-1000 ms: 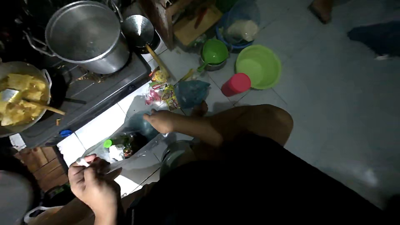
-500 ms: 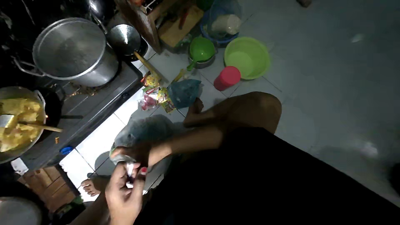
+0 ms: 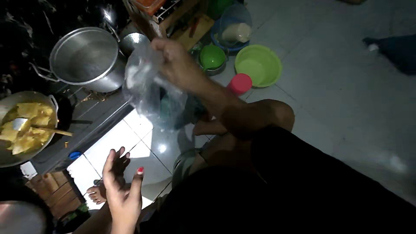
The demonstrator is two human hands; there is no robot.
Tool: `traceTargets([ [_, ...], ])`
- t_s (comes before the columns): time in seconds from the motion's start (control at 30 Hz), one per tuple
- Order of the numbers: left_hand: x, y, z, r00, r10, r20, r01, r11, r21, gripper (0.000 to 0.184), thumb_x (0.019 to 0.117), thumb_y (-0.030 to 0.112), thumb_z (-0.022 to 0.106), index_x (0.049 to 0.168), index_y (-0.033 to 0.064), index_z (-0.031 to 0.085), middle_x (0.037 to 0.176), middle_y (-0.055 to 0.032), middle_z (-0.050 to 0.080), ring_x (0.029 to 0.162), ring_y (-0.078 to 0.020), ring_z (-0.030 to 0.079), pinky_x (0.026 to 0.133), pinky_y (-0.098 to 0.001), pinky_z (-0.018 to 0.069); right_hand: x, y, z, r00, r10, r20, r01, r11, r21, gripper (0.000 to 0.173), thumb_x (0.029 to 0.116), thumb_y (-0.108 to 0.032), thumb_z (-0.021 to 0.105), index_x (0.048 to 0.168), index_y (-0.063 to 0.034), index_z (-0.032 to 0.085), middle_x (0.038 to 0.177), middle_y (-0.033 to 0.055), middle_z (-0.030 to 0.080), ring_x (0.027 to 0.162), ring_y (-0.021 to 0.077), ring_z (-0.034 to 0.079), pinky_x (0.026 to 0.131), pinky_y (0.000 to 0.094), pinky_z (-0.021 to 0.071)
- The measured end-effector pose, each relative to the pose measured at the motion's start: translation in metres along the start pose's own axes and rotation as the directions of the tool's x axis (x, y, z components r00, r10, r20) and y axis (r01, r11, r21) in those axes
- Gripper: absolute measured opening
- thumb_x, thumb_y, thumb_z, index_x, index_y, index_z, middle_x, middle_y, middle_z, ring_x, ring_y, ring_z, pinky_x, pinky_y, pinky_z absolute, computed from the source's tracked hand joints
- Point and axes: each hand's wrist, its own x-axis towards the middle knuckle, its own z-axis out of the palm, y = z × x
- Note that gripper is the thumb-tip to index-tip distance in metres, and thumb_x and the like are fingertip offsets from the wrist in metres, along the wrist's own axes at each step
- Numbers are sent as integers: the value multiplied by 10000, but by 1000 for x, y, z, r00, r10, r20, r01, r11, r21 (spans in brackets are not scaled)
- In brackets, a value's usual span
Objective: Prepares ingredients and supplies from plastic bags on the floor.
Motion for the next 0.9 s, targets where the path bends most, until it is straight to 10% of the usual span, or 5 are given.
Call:
traceTargets([
  [0.2, -6, -9, 5, 986, -119, 112, 116, 993, 37, 604, 951, 259, 625, 1476, 14, 456, 1457, -124, 532, 1222, -163, 591, 939, -288, 543, 47, 50, -39, 973, 209, 100, -190, 968, -166, 216, 1000, 38, 538, 1208, 25, 596, 1070, 176, 646, 772, 196, 660, 625, 347, 581],
  [0.33, -5, -15, 6, 962, -182, 205, 168, 982, 84, 484, 972, 294, 604, 1409, 85, 585, 1432, -105, 569, 1231, -170, 593, 954, -309, 546, 80, 97, -55, 964, 266, -18, -263, 940, -217, 334, 995, 58, 500, 1324, 30, 544, 1254, 225, 614, 1003, 275, 684, 795, 435, 611],
  [0.4, -4, -15, 10, 953, -190, 235, 171, 980, 99, 469, 974, 299, 607, 1395, 91, 606, 1440, -111, 568, 1256, -175, 586, 978, -322, 539, 95, 107, -72, 976, 197, -95, -214, 954, -213, 358, 1027, -2, 529, 1379, 61, 523, 1295, 234, 612, 1065, 246, 669, 880, 380, 585],
  [0.57, 2, -17, 13, 926, -234, 295, 201, 970, 139, 459, 986, 328, 603, 1392, 112, 616, 1457, -102, 560, 1270, -164, 578, 997, -311, 525, 134, 130, -83, 872, 411, -266, -424, 906, 8, 382, 1077, -126, 513, 1437, -9, 466, 1210, 158, 581, 856, 153, 610, 717, 293, 550],
  [0.9, 12, -24, 7, 909, -296, 294, 253, 952, 174, 460, 984, 341, 593, 1388, 123, 624, 1482, -111, 542, 1306, -184, 566, 1016, -333, 526, 145, 204, -55, 761, 617, -201, -646, 751, -140, 429, 1098, -171, 469, 1483, 17, 446, 1426, 273, 523, 1182, 370, 618, 946, 510, 547],
])
